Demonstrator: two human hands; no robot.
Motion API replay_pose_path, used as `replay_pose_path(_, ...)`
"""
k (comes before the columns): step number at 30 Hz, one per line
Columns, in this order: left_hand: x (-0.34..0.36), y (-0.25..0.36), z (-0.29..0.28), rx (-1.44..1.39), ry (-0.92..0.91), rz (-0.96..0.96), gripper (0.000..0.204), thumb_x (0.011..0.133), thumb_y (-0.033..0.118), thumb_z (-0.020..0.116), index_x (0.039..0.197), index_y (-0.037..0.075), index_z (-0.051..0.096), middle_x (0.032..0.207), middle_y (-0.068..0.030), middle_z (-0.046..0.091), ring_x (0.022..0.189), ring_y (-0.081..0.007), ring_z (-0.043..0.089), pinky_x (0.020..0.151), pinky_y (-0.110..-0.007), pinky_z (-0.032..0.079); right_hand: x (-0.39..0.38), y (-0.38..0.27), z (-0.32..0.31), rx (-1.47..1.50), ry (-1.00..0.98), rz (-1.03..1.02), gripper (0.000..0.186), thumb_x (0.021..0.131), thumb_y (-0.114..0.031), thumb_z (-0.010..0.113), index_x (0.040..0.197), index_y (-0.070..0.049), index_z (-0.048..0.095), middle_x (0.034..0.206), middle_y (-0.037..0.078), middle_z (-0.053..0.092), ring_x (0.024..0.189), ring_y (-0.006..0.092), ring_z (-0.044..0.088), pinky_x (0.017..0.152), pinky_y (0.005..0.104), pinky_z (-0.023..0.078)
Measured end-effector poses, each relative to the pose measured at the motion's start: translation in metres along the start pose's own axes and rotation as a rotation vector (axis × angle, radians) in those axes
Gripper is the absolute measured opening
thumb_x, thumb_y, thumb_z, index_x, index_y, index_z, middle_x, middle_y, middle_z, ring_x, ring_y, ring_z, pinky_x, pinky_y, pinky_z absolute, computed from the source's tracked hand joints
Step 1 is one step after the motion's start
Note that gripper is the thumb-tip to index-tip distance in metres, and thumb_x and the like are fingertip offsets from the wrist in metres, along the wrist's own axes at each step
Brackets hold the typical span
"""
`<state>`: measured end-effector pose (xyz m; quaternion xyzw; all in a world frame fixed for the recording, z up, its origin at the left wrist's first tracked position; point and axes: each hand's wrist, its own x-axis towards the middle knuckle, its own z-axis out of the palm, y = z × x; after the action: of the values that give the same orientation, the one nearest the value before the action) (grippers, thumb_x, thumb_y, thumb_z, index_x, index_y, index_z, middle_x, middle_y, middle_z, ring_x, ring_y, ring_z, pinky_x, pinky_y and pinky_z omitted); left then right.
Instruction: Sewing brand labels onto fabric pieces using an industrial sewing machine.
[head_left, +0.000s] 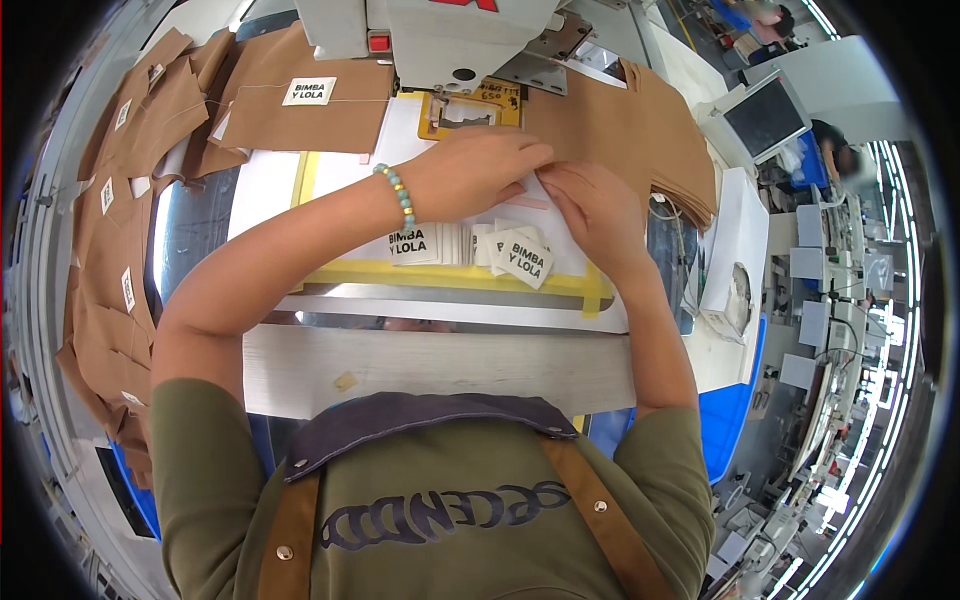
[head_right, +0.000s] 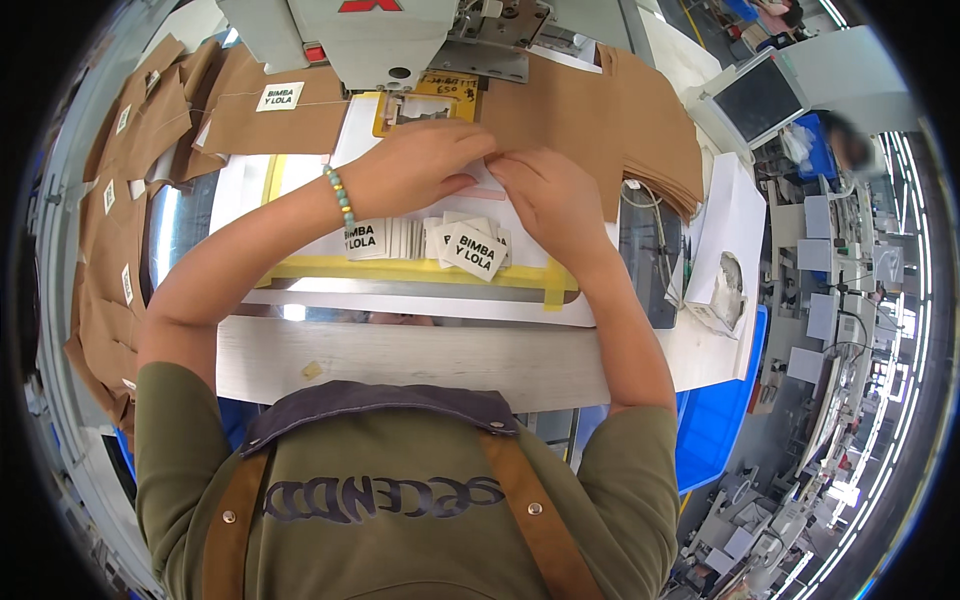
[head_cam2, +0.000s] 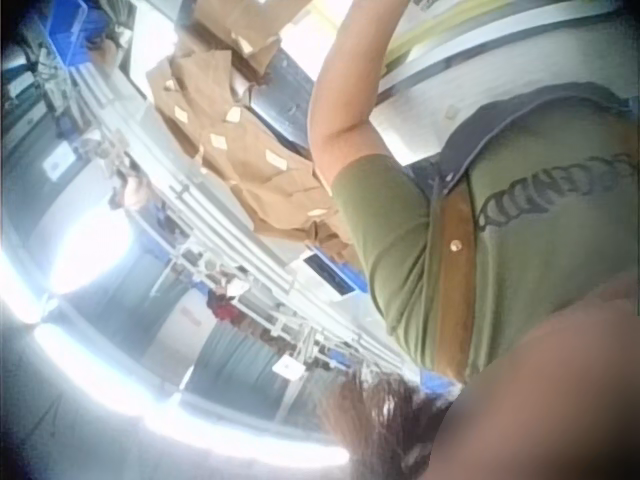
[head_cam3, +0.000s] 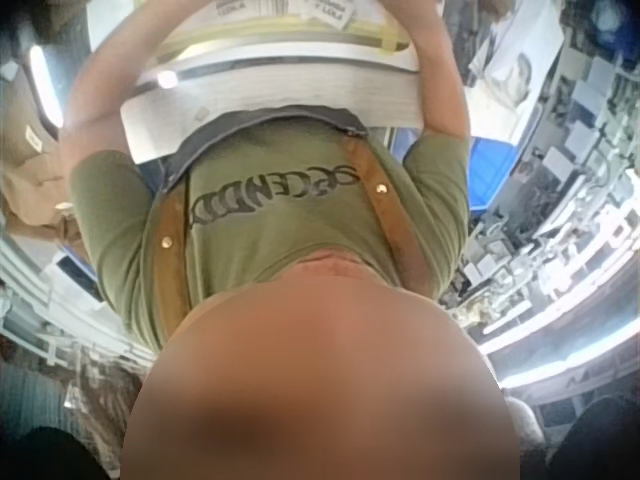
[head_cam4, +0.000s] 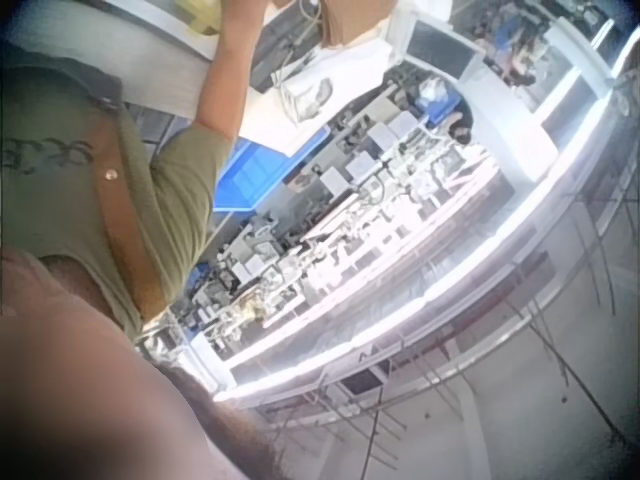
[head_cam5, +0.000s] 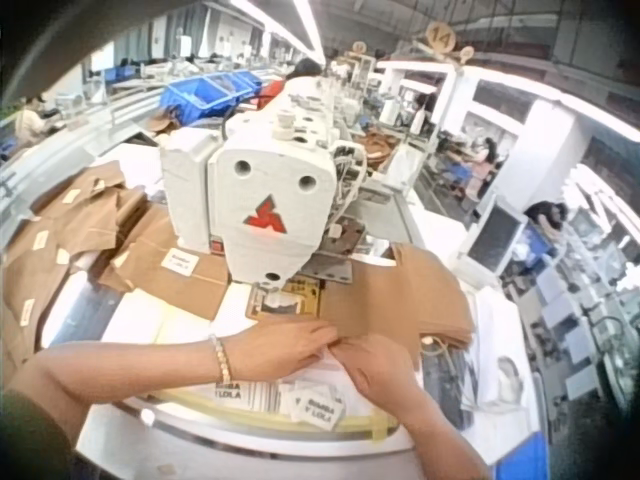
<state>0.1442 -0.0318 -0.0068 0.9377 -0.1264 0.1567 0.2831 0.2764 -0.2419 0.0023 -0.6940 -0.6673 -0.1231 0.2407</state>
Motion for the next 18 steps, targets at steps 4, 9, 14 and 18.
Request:
replay_pose_path(4, 0.008, -0.011, 0.009, 0.099, -0.013, 0.099, 0.016, 0.094, 0.010, 0.072, 0.109, 0.006, 0.067, 0.107, -0.0084, 0.071, 0.105, -0.0309, 0.069, 0.088, -0.044, 0.058, -0.018, -0.012, -0.024, 0.066, -0.050, 0.157, 0.031, 0.094, -0.012, 0.079, 0.125, -0.007, 0.076, 0.124, 0.010, 0.077, 0.113, 0.0321, 0.072, 0.093, 0.0418, 0.059)
replay_pose_path(9, -0.001, -0.024, 0.009, 0.221, 0.044, 0.251, 0.013, 0.089, 0.008, 0.070, 0.102, 0.006, 0.070, 0.099, -0.0072, 0.069, 0.099, -0.0276, 0.069, 0.086, -0.040, 0.059, -0.041, -0.015, -0.042, -0.090, -0.160, 0.238, 0.042, 0.096, -0.016, 0.080, 0.136, -0.006, 0.072, 0.146, 0.011, 0.068, 0.133, 0.0337, 0.064, 0.109, 0.0465, 0.051)
replay_pose_path(14, -0.048, -0.039, -0.016, 0.352, 0.065, 0.297, 0.016, 0.088, 0.009, 0.072, 0.104, 0.006, 0.072, 0.105, -0.0048, 0.074, 0.098, -0.0252, 0.071, 0.087, -0.039, 0.061, -0.052, -0.014, -0.035, -0.157, -0.369, 0.273, 0.054, 0.106, -0.032, 0.068, 0.153, -0.007, 0.061, 0.164, 0.011, 0.055, 0.157, 0.0340, 0.042, 0.129, 0.0576, 0.029)
replay_pose_path(18, -0.082, -0.047, -0.038, 0.503, 0.089, 0.334, 0.019, 0.086, 0.009, 0.073, 0.105, 0.006, 0.073, 0.111, -0.0039, 0.075, 0.099, -0.0234, 0.071, 0.086, -0.037, 0.061, -0.037, -0.016, -0.019, -0.119, -0.405, 0.227, 0.060, 0.108, -0.037, 0.063, 0.160, -0.008, 0.053, 0.170, 0.010, 0.048, 0.162, 0.0335, 0.034, 0.133, 0.0585, 0.021)
